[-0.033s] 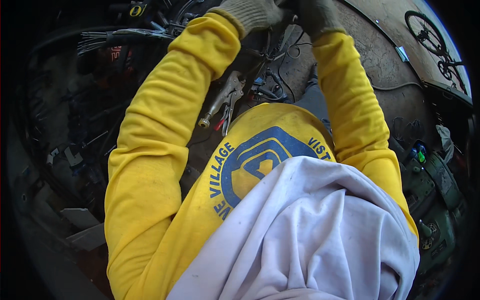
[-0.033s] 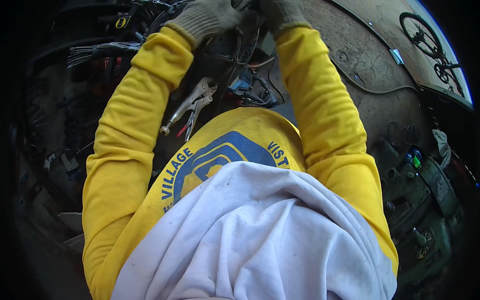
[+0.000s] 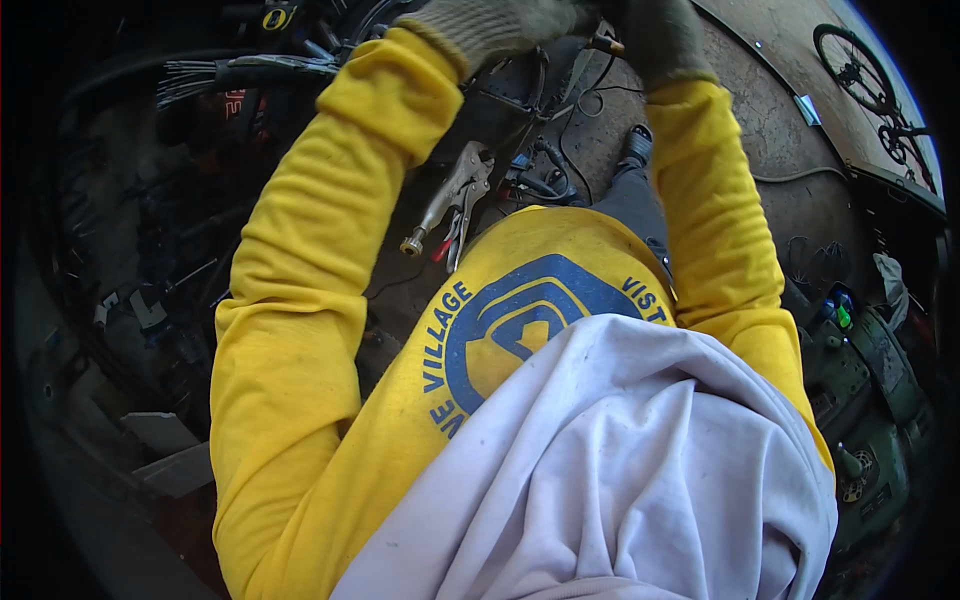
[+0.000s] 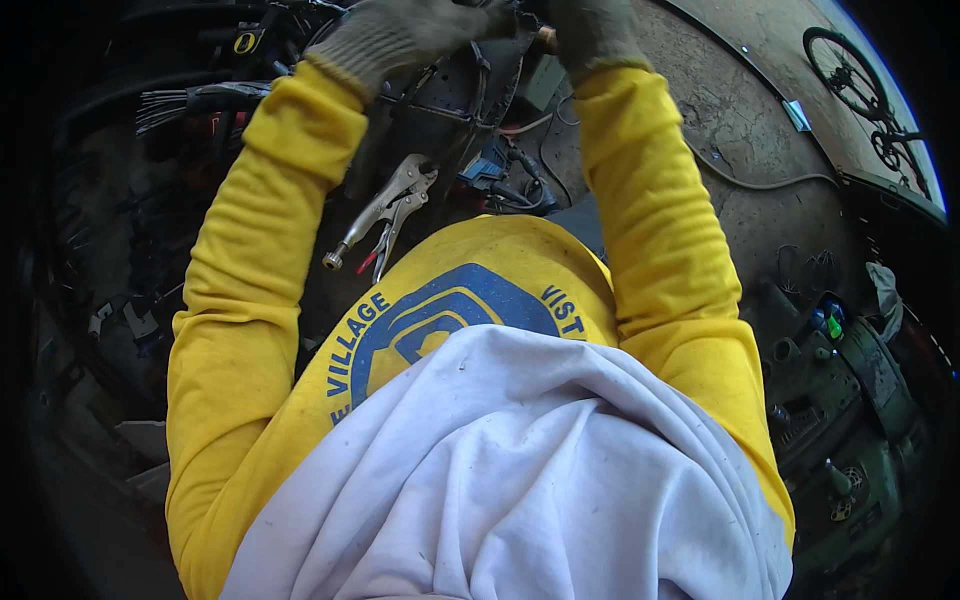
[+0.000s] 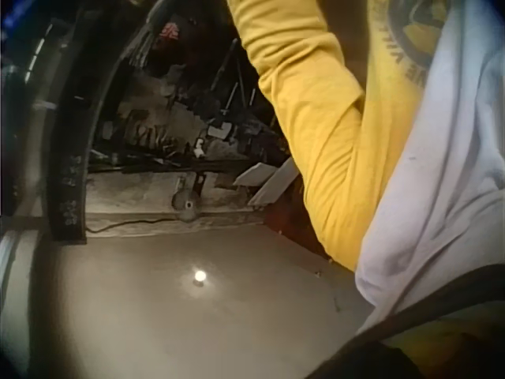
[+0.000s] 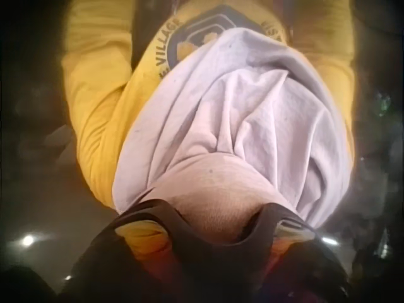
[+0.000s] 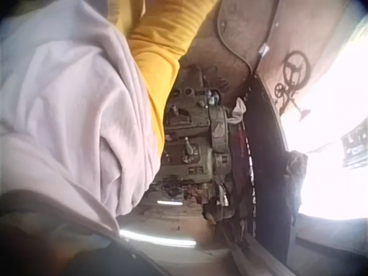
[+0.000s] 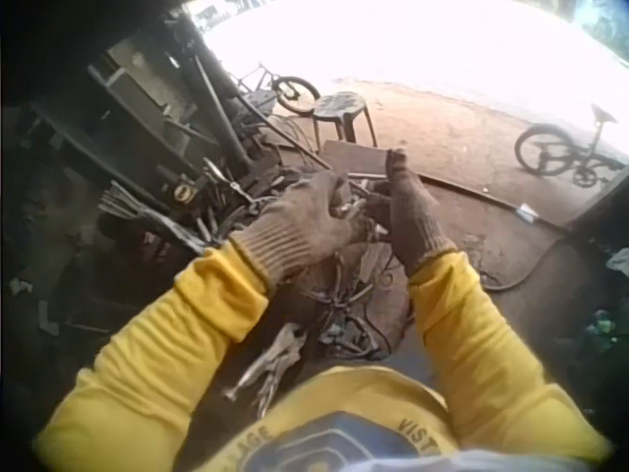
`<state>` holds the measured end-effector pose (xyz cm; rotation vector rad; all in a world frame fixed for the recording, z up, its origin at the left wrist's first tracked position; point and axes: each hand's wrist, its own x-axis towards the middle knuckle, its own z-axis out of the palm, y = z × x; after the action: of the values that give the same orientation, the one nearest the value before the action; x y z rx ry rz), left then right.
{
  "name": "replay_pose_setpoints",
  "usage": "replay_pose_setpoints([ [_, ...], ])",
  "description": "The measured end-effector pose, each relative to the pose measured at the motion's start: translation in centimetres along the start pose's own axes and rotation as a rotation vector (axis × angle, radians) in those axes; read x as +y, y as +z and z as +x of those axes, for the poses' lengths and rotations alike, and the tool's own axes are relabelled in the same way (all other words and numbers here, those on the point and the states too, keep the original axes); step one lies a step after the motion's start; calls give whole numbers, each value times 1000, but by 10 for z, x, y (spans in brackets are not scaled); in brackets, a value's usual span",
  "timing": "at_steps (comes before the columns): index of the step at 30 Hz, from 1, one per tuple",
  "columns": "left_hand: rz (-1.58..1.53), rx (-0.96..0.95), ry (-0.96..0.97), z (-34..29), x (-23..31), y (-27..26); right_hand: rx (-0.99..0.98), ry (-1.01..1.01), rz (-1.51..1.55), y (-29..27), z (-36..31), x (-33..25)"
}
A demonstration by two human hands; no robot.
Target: The person works on a metal frame, using a hammer and a rod to straighten and align components while a locking plier holds parts in place.
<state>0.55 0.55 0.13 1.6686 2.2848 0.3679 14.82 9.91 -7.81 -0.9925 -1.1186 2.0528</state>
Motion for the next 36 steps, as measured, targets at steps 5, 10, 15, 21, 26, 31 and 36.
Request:
replay_pose_setpoints([
  [5,-612,97,260,-57,-56,-95,71,-197,417,-101,-19,3],
  [10,201,194,467,-109,-103,-73,230,-58,340,-189,-72,53],
  [15,415,234,524,-114,-108,-49,411,145,135,-199,-117,102],
  [21,280,269,517,-106,-124,-34,422,167,74,-190,-124,117],
  [26,171,383,458,-121,-109,-49,401,171,-74,-179,-127,108],
  [31,-370,787,72,-176,-136,-49,343,198,-186,-167,-130,101],
  [36,-194,558,-285,-238,-138,-18,227,170,-170,-154,-124,97],
])
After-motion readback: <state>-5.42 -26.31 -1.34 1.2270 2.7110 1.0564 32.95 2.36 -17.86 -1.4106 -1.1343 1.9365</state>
